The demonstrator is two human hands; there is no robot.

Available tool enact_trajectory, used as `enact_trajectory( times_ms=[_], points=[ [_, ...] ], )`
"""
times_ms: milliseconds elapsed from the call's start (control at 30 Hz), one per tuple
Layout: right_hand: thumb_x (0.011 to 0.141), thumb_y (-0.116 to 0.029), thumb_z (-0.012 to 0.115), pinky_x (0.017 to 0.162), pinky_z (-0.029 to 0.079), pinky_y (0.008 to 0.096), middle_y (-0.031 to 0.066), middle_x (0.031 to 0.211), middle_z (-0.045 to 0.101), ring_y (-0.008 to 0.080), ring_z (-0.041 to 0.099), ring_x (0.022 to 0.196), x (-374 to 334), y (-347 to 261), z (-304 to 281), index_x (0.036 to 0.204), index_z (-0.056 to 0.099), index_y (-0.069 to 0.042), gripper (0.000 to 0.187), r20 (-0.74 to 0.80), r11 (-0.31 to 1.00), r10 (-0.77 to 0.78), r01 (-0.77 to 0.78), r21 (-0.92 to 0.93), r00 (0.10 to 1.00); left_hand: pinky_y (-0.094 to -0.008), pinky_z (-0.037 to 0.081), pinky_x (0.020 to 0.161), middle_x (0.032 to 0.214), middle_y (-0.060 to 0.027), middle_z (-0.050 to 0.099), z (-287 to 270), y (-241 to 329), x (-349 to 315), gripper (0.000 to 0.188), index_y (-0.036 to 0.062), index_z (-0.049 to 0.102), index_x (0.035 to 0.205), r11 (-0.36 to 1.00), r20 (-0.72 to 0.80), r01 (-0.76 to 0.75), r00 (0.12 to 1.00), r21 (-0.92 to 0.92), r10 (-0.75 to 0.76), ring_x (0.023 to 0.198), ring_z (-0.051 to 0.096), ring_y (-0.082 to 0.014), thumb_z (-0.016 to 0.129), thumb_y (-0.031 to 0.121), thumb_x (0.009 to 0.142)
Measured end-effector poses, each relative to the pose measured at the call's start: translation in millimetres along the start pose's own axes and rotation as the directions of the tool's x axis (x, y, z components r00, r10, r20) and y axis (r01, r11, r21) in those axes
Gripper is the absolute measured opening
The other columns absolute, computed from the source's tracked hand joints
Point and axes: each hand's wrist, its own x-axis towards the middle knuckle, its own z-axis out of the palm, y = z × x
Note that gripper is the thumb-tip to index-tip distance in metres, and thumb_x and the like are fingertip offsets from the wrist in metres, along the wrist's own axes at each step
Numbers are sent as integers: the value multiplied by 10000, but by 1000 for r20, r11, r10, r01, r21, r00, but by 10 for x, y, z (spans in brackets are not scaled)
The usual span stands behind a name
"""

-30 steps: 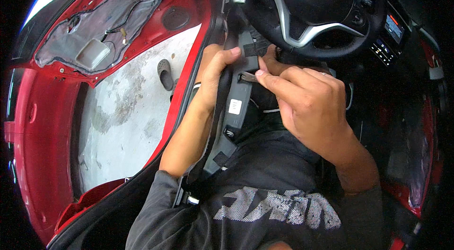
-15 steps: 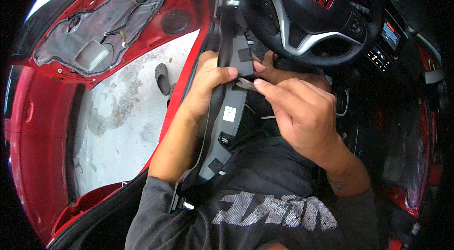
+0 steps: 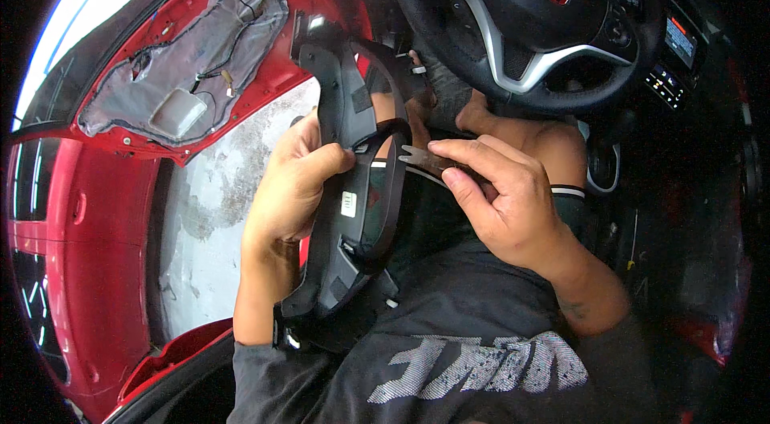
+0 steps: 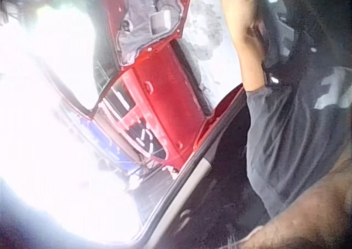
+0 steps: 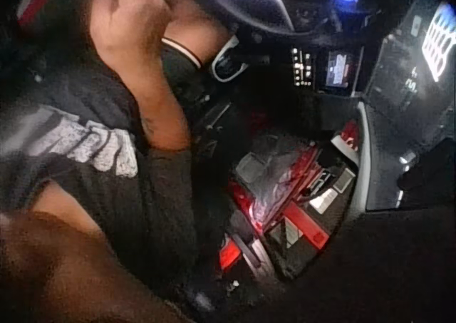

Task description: The person sits in the driver's seat of a red car and uses a screwdriver to attach a rubber seal to a black plastic steering wheel trim ring. They repeatedly pry and press the seal into place around the ring's circumference.

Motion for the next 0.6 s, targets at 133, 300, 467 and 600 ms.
enact_trajectory(
  times_ms=[133,300,467,600],
  points=[
    [991,-97,720,736,572,475,175,960,719,390,726,837,32,-45,-58,1238,738,-34,255,-4,1000,-9,9,-12,1000,-349,630,554,912,-144,748,4,-10,-26,391,-40,608,1267,999,-100,33,994,25,-31,617,738,-235,538,36,889],
    [967,-71,714,745,588,500,173,936,706,405,729,843,18,-75,-154,1266,726,-66,299,-18,998,-56,56,-4,998,-362,581,513,780,-160,701,45,-140,-39,374,-39,587,1218,996,-39,-62,997,-57,60,537,681,-257,536,79,866],
    [934,30,735,698,575,419,179,962,742,330,734,780,-38,-116,-278,1278,743,-18,347,23,991,-124,125,-48,992,-409,467,459,642,-125,561,293,-155,-75,347,-45,581,1095,994,-92,-87,991,64,93,431,525,-237,582,210,860],
    [905,8,759,674,564,430,130,877,726,313,730,755,-18,-178,-363,1262,763,-55,362,105,944,-108,135,-301,989,-374,464,474,694,-119,614,286,-241,-43,367,-53,618,1069,996,-92,-72,993,50,76,459,540,-223,587,228,835]
  ],
)
